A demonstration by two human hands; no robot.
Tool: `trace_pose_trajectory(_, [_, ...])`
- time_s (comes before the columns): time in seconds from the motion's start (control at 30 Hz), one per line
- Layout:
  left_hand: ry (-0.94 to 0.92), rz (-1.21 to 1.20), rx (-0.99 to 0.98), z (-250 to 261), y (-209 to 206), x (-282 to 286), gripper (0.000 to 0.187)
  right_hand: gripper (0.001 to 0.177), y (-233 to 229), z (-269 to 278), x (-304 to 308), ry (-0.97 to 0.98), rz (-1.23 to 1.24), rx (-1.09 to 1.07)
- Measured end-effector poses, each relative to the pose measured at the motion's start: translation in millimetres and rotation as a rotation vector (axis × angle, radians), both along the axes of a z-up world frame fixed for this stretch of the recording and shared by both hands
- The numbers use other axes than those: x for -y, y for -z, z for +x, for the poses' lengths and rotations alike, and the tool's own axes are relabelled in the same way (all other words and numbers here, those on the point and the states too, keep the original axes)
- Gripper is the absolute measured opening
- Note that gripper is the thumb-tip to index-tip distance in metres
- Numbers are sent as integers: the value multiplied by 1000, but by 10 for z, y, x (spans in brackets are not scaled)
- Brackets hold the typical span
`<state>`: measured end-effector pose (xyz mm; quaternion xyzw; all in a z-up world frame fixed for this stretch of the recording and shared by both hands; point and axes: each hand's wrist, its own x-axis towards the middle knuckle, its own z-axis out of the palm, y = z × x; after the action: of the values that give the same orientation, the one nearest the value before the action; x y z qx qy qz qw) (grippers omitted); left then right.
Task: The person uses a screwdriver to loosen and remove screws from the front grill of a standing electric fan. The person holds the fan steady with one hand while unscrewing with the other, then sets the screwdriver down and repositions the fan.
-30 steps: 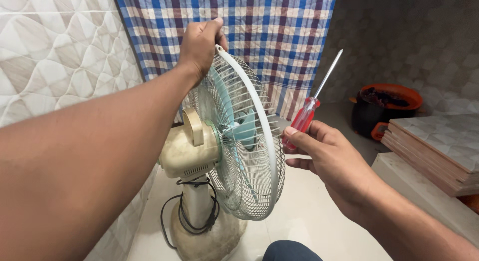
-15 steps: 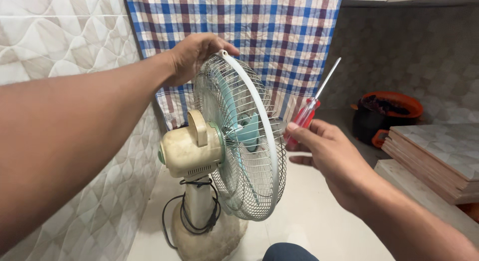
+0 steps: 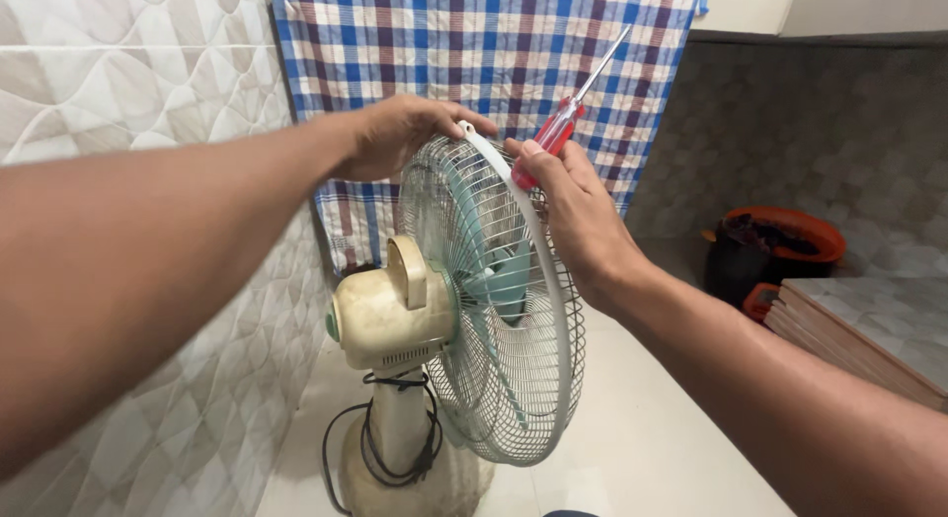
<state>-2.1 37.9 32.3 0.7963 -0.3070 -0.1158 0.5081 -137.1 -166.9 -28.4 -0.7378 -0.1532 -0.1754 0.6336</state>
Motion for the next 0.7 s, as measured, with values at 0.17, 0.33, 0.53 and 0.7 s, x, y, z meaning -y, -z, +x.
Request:
trace_pose_trajectory(0.17, [207, 95, 8, 6, -161, -63, 60, 43, 1, 2, -1, 50, -72, 108])
trace_pose_trajectory(0.33, [156, 97, 201, 104, -38, -21, 61, 42, 30, -8, -1, 141, -99, 69])
trace_pose_trajectory(0.53, [100, 64, 240, 139, 7, 78, 59, 40, 50, -2, 14, 177, -176, 178])
trace_pose_trajectory(0.7, [66, 75, 146, 165, 34, 135, 56, 42, 90, -13, 31, 208, -205, 210])
